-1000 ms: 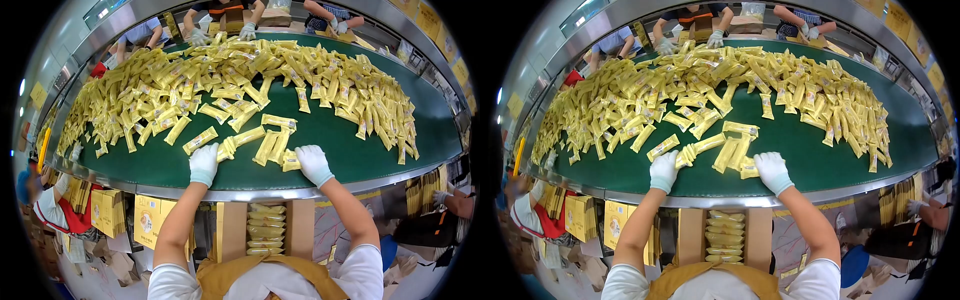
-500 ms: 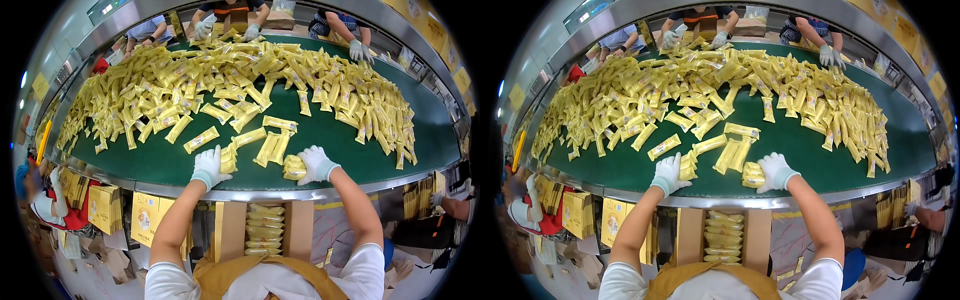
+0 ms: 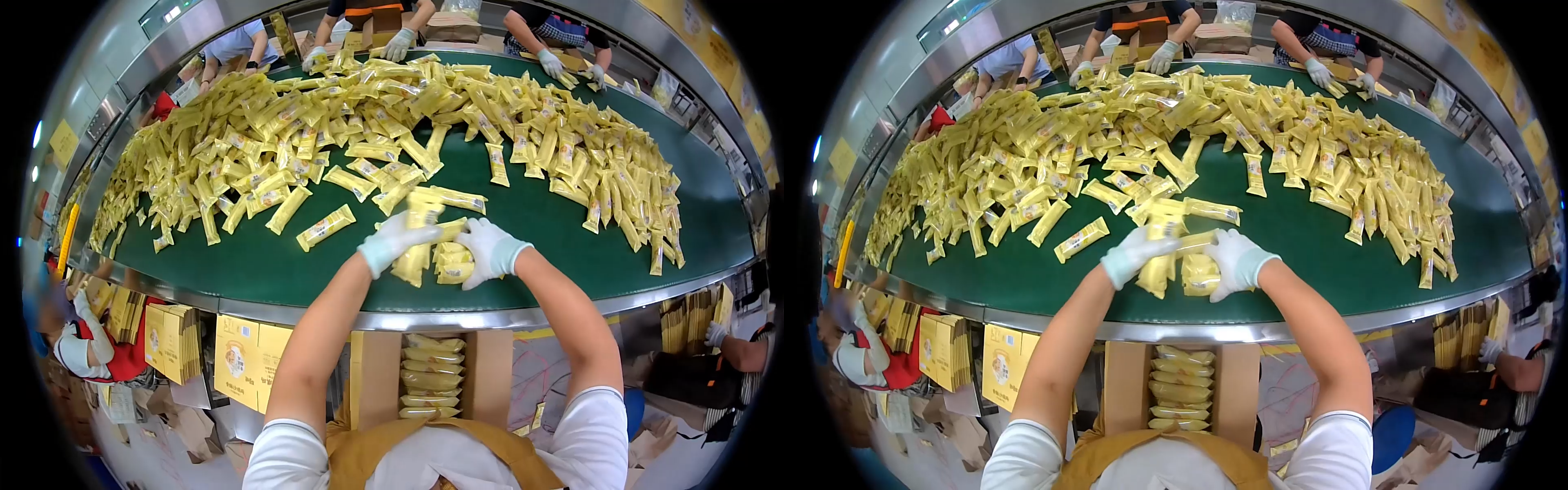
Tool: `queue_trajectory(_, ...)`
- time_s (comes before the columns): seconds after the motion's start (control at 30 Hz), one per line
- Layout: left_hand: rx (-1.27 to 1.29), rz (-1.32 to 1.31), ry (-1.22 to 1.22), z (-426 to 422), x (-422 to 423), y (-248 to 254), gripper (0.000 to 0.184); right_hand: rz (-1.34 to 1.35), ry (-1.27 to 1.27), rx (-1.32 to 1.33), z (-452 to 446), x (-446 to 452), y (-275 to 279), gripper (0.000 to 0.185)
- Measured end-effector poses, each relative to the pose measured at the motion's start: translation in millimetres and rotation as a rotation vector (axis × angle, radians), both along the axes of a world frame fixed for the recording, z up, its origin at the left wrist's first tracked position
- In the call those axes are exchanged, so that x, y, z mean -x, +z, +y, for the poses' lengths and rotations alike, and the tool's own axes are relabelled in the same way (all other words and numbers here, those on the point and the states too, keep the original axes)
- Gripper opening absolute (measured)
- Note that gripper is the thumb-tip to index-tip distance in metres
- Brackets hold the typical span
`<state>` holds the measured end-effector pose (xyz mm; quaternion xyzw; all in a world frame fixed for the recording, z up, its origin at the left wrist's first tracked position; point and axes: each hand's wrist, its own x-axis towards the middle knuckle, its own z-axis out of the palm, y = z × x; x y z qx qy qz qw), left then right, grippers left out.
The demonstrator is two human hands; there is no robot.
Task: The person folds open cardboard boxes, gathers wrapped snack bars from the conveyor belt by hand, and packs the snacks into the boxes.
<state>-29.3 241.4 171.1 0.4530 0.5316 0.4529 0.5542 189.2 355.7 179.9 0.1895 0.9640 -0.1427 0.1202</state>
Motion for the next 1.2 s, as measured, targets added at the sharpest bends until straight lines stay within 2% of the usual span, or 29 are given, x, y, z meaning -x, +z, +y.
queue_trajectory(0.07,-0.019,0.173,-0.186,29,-12,-4,0.071,0.078,0.027,-0.076,-12,-19,-4,0.087)
queue_trajectory(0.1,0.092,0.435,-0.204,37,-18,8,0.080,0.114,0.043,-0.084,-17,-29,-12,0.085)
queue_trajectory(0.17,0.138,0.706,-0.324,59,-25,-17,0.084,0.013,0.015,-0.078,-32,-45,-12,0.083)
queue_trajectory(0.23,0.186,0.889,-0.439,63,-36,-5,0.085,-0.008,0.002,-0.121,-43,-57,-3,0.083)
queue_trajectory(0.3,0.105,1.075,-0.498,52,-45,7,0.084,0.017,0.030,-0.185,-51,-71,5,0.083)
queue_trajectory(0.37,0.062,1.218,-0.533,37,-49,18,0.085,0.085,-0.007,-0.054,-47,-89,-14,0.084)
queue_trajectory(0.47,-0.070,1.311,-0.475,14,-30,-3,0.086,0.115,-0.063,0.076,-43,-101,-20,0.088)
queue_trajectory(0.57,0.013,1.285,-0.428,-13,-15,-2,0.097,0.027,-0.120,0.124,-48,-90,3,0.086)
queue_trajectory(0.63,-0.019,1.322,-0.321,-34,-9,-6,0.096,-0.039,-0.126,0.154,-51,-82,12,0.084)
queue_trajectory(0.77,0.021,1.391,-0.172,-70,-14,-10,0.106,0.305,-0.108,-0.285,-58,-79,-6,0.076)
queue_trajectory(0.8,0.024,1.408,-0.137,-77,-18,-8,0.109,0.293,-0.156,-0.229,-55,-75,-14,0.077)
queue_trajectory(0.83,0.066,1.444,-0.120,-79,-26,-5,0.121,0.280,-0.205,-0.173,-52,-72,-21,0.078)
queue_trajectory(0.87,0.082,1.477,-0.108,-79,-29,-7,0.123,0.265,-0.256,-0.119,-51,-70,-29,0.078)
queue_trajectory(0.9,0.096,1.509,-0.095,-78,-31,-12,0.125,0.267,-0.214,-0.219,-58,-68,-32,0.093)
queue_trajectory(1.0,0.124,1.492,-0.126,-77,-28,-18,0.126,0.150,-0.252,-0.226,-57,-63,-25,0.111)
queue_trajectory(1.03,0.130,1.467,-0.150,-77,-26,-18,0.126,0.099,-0.328,-0.137,-57,-61,-18,0.114)
queue_trajectory(1.1,0.021,1.371,-0.049,-82,-18,-28,0.126,0.005,-0.477,0.041,-56,-56,-3,0.122)
queue_trajectory(1.2,-0.130,1.130,0.100,-99,0,-25,0.121,0.748,-0.609,0.557,-68,-79,-10,0.123)
